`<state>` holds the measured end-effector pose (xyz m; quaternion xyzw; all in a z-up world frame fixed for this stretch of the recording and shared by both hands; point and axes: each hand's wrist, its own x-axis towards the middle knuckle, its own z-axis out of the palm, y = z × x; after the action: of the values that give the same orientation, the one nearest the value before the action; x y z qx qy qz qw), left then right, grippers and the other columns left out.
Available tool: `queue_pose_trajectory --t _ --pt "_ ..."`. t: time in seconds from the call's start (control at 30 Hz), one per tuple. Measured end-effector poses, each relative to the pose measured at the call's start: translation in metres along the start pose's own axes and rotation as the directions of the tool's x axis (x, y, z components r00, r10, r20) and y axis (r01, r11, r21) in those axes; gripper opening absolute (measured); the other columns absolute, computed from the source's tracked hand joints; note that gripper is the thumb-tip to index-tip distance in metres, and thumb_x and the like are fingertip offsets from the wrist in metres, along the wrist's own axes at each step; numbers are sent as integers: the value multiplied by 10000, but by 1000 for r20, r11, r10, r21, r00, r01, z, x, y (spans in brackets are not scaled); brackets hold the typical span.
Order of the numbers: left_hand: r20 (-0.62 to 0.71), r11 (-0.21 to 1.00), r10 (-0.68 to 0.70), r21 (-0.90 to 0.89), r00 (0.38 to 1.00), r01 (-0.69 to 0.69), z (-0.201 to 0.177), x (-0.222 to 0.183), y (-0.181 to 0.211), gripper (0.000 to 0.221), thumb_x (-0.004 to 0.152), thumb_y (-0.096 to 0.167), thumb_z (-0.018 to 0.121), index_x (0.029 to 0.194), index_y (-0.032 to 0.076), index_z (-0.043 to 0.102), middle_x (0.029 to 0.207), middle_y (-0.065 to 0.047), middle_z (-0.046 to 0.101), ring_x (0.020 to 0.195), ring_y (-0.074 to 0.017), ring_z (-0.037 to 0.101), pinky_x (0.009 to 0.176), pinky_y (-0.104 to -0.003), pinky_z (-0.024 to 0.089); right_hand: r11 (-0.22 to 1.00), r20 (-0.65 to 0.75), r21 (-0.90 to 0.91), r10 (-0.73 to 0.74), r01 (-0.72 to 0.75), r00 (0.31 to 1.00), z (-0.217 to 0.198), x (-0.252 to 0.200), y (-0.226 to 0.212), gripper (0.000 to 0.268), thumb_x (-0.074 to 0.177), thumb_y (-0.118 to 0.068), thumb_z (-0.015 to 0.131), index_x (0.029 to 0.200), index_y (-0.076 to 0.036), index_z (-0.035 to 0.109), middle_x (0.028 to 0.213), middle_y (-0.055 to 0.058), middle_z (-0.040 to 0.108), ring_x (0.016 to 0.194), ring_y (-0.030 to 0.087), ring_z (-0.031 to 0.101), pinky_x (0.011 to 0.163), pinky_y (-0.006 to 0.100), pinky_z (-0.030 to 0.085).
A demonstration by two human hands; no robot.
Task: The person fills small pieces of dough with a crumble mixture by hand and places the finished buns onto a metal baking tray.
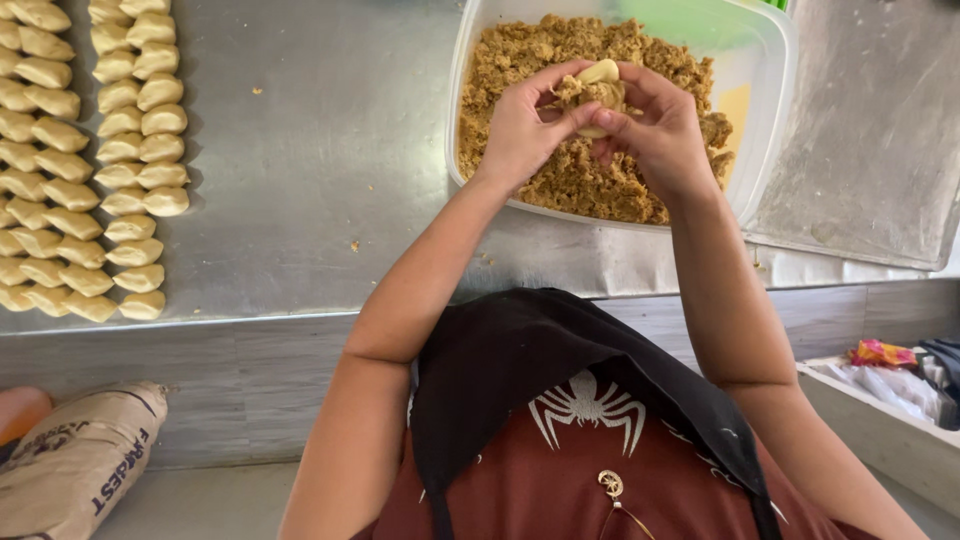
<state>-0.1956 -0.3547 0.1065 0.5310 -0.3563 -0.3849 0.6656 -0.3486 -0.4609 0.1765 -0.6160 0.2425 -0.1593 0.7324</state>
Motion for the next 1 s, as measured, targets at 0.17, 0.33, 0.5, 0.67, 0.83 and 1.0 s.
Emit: queue_pose_trajectory --t 0.17,0.33,0.5,0.67,0.83,1.0 --pt "1 995 82 -59 997 -82 5 1 10 348 916 -17 779 1248 71 724 1195 -95 756 1077 -194 761 882 -310 643 970 -87 239 -24 44 996 -3 3 10 228 993 121 709 1109 -29 583 999 113 712 661 119 649 489 217 475" --pt "-21 989 3 -151 1000 -6 7 0 18 274 932 -106 714 1137 66 768 1155 -104 765 980 -206 802 778 -311 662 948 -134 314 -8 50 991 -4 12 20 253 946 172 679 967 -44 548 916 140 701 563 126 614 402 222 415" --pt "-25 992 -26 120 999 29 8 -2 22 351 928 -45 704 1230 129 739 1190 -87 768 984 -199 810 820 -272 649 936 -156 349 106 -45 982 -9 18 20 188 976 132 647 978 -41 574 923 146 694 560 126 596 400 215 399" --pt "168 872 -211 -413 963 264 -4 -3 17 343 1082 148 504 1383 177 665 1377 -124 689 1157 -219 761 948 -307 623 863 -55 502 94 -54 994 -16 4 11 192 969 -25 588 1153 -42 642 1022 125 695 727 180 664 608 274 541" --pt "127 950 -121 -272 984 152 -4 -3 16 350 1016 60 653 1346 175 672 1339 -128 692 1104 -208 744 895 -320 634 891 -76 444 140 -93 987 -21 2 6 201 997 -9 610 1180 -15 693 1088 105 734 939 199 732 765 339 625" --pt "39 997 -58 -57 998 60 1 -5 14 303 916 8 754 1188 141 762 1132 -116 790 929 -185 810 761 -298 658 931 -61 365 3 19 998 -27 4 23 159 944 76 695 1073 -4 740 1019 116 750 931 223 743 809 353 669"
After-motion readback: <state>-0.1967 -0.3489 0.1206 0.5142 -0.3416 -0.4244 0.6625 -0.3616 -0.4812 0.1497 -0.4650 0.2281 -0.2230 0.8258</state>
